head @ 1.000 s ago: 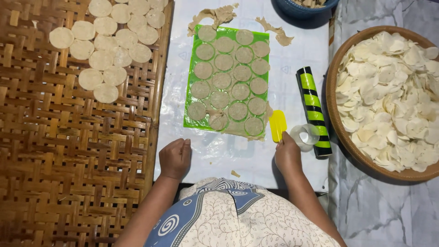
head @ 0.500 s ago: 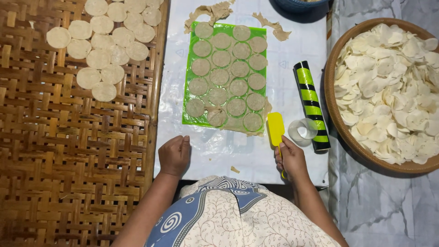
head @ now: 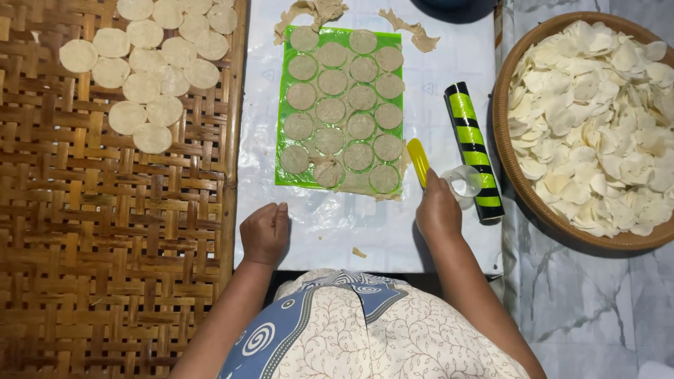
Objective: Placing thin dough discs onto a woven tray for drying or further processing.
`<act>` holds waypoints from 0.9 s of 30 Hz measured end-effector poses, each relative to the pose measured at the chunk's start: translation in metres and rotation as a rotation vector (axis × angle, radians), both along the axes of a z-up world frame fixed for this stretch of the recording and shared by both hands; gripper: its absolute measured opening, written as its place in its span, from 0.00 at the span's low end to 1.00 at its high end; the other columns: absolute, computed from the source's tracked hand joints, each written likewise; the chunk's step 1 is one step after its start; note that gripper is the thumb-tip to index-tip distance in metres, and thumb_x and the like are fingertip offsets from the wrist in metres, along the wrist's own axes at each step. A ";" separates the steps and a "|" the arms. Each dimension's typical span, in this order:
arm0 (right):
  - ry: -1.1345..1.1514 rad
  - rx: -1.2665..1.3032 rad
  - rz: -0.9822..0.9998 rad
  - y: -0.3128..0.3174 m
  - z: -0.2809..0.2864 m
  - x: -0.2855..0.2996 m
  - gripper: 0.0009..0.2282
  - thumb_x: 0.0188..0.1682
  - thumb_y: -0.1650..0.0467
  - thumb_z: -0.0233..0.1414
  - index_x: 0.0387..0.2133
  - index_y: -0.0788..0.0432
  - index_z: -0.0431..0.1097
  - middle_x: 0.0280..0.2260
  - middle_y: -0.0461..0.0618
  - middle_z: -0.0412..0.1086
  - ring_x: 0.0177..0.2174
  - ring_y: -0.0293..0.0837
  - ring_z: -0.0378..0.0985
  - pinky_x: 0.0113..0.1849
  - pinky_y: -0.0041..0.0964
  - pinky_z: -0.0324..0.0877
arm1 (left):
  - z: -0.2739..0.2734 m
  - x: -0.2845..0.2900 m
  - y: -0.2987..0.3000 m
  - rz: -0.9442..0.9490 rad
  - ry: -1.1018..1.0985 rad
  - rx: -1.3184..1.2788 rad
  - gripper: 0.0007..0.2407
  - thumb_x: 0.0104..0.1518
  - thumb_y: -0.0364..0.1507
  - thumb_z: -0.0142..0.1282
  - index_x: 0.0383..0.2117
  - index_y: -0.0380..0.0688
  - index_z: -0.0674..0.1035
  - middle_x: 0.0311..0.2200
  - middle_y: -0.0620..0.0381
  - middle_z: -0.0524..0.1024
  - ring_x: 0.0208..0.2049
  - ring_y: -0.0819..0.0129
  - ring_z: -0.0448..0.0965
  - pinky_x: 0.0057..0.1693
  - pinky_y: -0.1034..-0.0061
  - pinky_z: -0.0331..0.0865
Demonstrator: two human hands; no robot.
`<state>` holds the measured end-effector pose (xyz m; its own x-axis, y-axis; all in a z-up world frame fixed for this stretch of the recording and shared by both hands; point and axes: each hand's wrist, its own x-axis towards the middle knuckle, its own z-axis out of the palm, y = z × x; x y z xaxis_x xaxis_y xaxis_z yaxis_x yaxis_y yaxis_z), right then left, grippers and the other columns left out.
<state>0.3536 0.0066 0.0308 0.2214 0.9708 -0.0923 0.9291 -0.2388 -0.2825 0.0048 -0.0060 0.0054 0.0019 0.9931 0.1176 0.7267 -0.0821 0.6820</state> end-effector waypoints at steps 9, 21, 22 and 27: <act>-0.130 -0.136 -0.029 -0.026 0.040 0.001 0.24 0.51 0.76 0.46 0.64 0.58 0.61 0.45 0.60 0.70 0.45 0.64 0.79 0.44 0.60 0.75 | -0.002 -0.001 0.000 -0.004 0.003 -0.005 0.24 0.71 0.38 0.37 0.10 0.51 0.66 0.09 0.56 0.61 0.13 0.60 0.68 0.25 0.72 0.64; -0.233 -0.203 0.161 0.021 0.046 0.002 0.20 0.51 0.76 0.43 0.58 0.60 0.66 0.39 0.59 0.73 0.41 0.64 0.82 0.41 0.61 0.76 | -0.001 -0.001 0.000 -0.005 -0.019 -0.014 0.24 0.71 0.38 0.37 0.10 0.51 0.67 0.09 0.57 0.61 0.13 0.62 0.67 0.25 0.73 0.63; -0.234 -0.201 0.162 0.016 0.057 0.003 0.20 0.51 0.76 0.43 0.58 0.60 0.66 0.39 0.59 0.73 0.41 0.64 0.82 0.41 0.61 0.76 | -0.001 -0.001 0.001 -0.004 -0.019 -0.013 0.24 0.71 0.38 0.37 0.10 0.51 0.67 0.09 0.57 0.61 0.13 0.62 0.67 0.25 0.73 0.63; -0.270 -0.302 0.105 0.012 0.085 0.000 0.23 0.53 0.75 0.38 0.61 0.52 0.66 0.42 0.60 0.74 0.41 0.64 0.81 0.42 0.62 0.76 | -0.003 -0.002 0.001 -0.009 -0.013 -0.023 0.24 0.71 0.38 0.36 0.10 0.51 0.67 0.08 0.57 0.61 0.12 0.63 0.67 0.25 0.74 0.63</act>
<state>0.3534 0.0182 0.1154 0.1776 0.9277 -0.3282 0.9840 -0.1731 0.0431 0.0030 -0.0049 0.0021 0.0095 0.9955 0.0947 0.7174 -0.0727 0.6929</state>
